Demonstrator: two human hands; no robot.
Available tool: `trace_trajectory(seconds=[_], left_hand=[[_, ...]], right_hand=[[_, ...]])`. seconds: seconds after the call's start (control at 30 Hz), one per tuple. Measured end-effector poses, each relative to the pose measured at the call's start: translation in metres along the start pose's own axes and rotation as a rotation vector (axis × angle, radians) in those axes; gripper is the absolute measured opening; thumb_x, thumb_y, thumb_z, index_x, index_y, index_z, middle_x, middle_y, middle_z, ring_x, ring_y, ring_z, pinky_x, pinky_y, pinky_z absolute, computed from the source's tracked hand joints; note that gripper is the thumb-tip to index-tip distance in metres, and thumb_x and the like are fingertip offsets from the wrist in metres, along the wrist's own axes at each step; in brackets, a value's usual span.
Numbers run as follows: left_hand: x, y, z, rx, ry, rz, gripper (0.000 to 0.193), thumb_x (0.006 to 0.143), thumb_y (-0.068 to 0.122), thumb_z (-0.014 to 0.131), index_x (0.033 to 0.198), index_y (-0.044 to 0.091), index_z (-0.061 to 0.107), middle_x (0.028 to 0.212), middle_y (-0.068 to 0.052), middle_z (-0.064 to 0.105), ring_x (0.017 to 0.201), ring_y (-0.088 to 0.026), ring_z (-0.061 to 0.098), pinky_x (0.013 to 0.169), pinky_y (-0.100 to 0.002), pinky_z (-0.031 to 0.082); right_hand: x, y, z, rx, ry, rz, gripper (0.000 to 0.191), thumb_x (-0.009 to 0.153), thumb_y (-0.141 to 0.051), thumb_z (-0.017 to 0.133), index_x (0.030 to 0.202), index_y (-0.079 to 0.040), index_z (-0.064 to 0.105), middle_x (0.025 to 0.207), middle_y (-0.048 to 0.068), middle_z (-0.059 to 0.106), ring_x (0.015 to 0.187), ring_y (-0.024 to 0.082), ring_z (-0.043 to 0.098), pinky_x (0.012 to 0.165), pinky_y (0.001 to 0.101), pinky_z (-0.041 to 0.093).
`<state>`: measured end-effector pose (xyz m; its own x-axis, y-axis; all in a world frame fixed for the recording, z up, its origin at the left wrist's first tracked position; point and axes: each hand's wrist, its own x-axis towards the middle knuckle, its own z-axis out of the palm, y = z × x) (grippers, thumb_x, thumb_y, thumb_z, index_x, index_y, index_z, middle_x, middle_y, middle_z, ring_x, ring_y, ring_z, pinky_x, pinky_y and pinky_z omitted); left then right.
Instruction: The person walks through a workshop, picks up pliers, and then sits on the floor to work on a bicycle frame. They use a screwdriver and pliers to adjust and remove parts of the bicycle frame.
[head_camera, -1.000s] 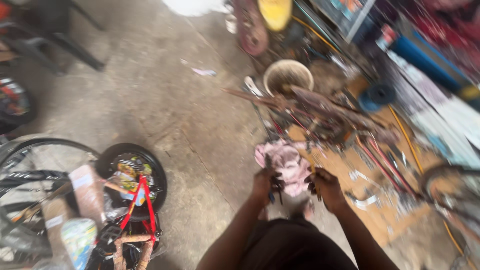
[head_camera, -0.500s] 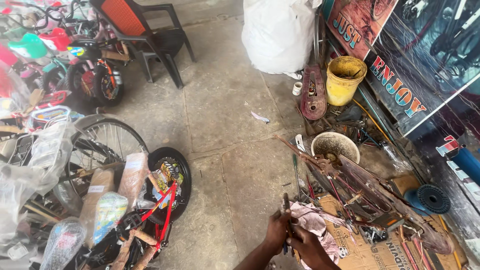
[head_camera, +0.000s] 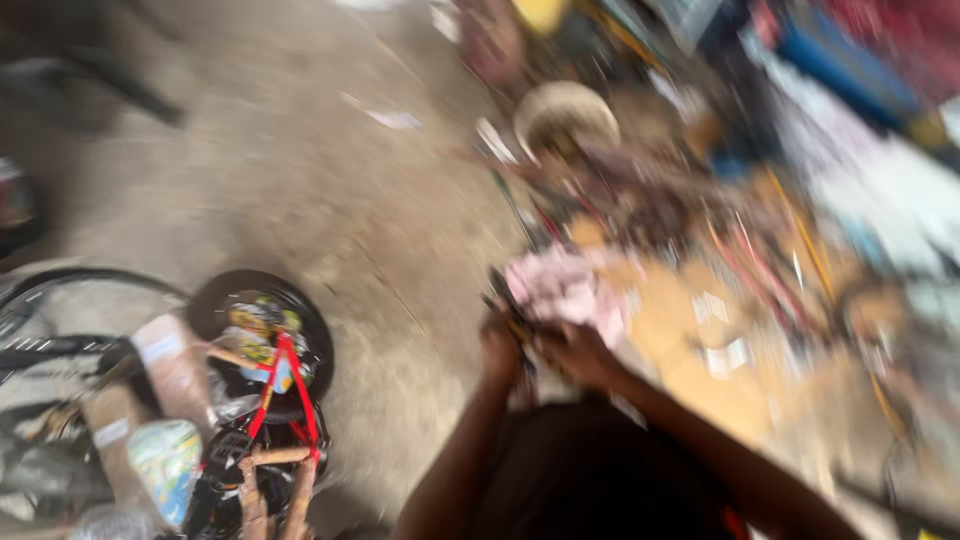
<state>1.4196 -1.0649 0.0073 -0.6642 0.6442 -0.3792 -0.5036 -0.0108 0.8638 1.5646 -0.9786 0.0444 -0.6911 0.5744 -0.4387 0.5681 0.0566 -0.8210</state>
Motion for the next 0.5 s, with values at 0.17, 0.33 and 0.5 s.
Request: trace_trajectory(seconds=[0.17, 0.33, 0.5], left_hand=[[-0.020, 0.031, 0.024, -0.216, -0.084, -0.241, 0.051, 0.108, 0.037, 0.032, 0.117, -0.003, 0.062, 0.105, -0.014, 0.072, 0.090, -0.022, 0.067, 0.082, -0.037, 0.056], [-0.030, 0.048, 0.050, -0.125, -0.203, -0.237, 0.058, 0.110, 0.037, 0.032, 0.123, -0.009, 0.065, 0.105, -0.017, 0.071, 0.092, -0.025, 0.067, 0.084, -0.036, 0.055], [-0.028, 0.037, 0.055, 0.079, -0.313, -0.204, 0.045, 0.109, 0.033, 0.039, 0.100, -0.003, 0.065, 0.085, -0.014, 0.067, 0.074, -0.022, 0.063, 0.067, -0.036, 0.053]], right_hand=[[-0.010, 0.002, -0.013, -0.045, 0.077, -0.088, 0.047, 0.095, -0.042, 0.070, 0.120, -0.003, 0.070, 0.093, 0.011, 0.076, 0.081, 0.020, 0.073, 0.071, 0.0334, 0.057], [-0.021, -0.018, -0.023, 0.497, -0.158, 0.250, 0.047, 0.091, -0.042, 0.068, 0.119, -0.004, 0.065, 0.091, 0.007, 0.072, 0.074, 0.017, 0.069, 0.056, 0.0315, 0.057], [-0.023, -0.019, -0.031, 0.626, -0.163, 0.251, 0.039, 0.085, -0.032, 0.073, 0.115, -0.007, 0.064, 0.087, 0.004, 0.070, 0.070, 0.012, 0.065, 0.052, 0.0270, 0.049]])
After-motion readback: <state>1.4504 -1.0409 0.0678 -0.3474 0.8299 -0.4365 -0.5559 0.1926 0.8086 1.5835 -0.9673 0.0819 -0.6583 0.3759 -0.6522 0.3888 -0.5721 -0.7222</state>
